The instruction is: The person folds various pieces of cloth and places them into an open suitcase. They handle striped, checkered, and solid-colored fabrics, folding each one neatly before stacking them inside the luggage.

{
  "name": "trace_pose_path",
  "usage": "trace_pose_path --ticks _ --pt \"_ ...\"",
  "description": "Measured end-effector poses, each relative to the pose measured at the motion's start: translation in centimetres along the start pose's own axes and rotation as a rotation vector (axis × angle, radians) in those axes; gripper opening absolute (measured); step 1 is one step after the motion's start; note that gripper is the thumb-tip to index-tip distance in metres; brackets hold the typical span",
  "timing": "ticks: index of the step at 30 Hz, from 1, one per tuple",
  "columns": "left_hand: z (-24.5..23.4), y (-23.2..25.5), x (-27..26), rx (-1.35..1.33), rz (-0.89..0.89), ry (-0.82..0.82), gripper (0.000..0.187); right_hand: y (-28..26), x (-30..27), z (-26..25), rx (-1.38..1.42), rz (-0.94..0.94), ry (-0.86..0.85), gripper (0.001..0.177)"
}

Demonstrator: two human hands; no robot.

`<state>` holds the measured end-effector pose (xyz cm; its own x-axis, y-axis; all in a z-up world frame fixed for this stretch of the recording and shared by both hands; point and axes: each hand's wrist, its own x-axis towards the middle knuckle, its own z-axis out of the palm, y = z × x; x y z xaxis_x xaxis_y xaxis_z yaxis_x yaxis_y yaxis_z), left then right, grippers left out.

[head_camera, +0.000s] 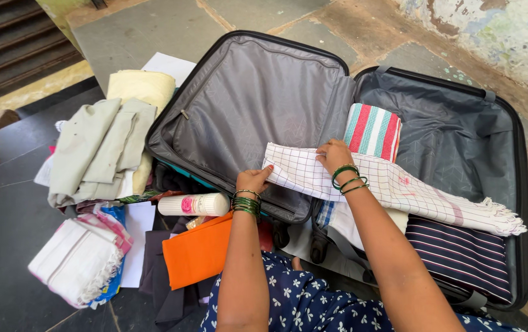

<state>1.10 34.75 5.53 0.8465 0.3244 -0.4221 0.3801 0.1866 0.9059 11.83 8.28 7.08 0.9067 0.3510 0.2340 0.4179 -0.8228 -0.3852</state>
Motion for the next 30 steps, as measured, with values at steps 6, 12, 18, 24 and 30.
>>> trace_pose_path --ticks 6,12,18,24,30 --pt "0.5 3.3 -3.5 0.194 -0.001 0.142 0.052 -1.5 1.2 -0.6 -0.002 0.115 0.136 0.011" --pt "0.6 -0.4 -0.6 0.553 0.205 0.302 0.053 -2.2 -0.8 0.6 -0.129 -0.008 0.19 0.047" --pt "-0.4 -2.3 2.1 -0.354 -0.215 -0.208 0.022 -1.2 -7.8 -2.3 -0.201 0.282 -0.23 0.08" --pt "1.6 0.1 -0.5 -0.44 -0.023 -0.248 0.022 2.3 -12.1 -5.1 -0.24 0.46 -0.216 0.084" --pt "1.9 0.8 -1.8 -0.706 0.06 -0.232 0.019 5.5 -13.3 -5.1 0.018 0.449 -0.232 0.097"
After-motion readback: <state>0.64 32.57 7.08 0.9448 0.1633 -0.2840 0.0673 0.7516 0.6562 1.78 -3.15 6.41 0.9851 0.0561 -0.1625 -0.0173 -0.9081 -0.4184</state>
